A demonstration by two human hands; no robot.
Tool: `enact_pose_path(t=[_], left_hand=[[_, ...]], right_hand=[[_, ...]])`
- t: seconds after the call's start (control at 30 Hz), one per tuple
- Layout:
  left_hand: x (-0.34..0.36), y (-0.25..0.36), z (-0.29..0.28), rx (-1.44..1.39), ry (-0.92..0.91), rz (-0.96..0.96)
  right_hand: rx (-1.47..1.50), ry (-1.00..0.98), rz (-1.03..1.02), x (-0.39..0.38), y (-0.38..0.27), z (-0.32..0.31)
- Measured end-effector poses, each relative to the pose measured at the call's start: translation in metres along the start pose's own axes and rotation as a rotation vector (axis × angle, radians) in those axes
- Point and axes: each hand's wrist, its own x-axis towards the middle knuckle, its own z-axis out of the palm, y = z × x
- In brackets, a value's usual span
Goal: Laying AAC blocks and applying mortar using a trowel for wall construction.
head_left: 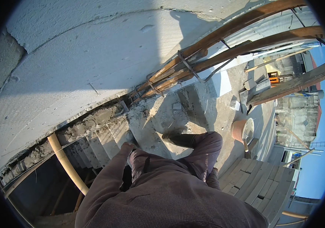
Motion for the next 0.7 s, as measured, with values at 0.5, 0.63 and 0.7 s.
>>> enact_pose_path(t=[0.5, 0.63, 0.7], left_hand=[[-0.013, 0.370, -0.109, -0.162, 0.120, 0.639], [0.031, 0.344, -0.107, 0.064, 0.207, 0.400], [0.052, 0.309, -0.072, 0.276, -0.174, 0.719]], right_hand=[[0.138, -0.246, -0.034, 0.001, 0.156, -0.006], [-0.309, -0.216, -0.193, 0.033, 0.256, 0.015], [-0.520, -0.064, -0.132, 0.032, 0.299, 0.014]])
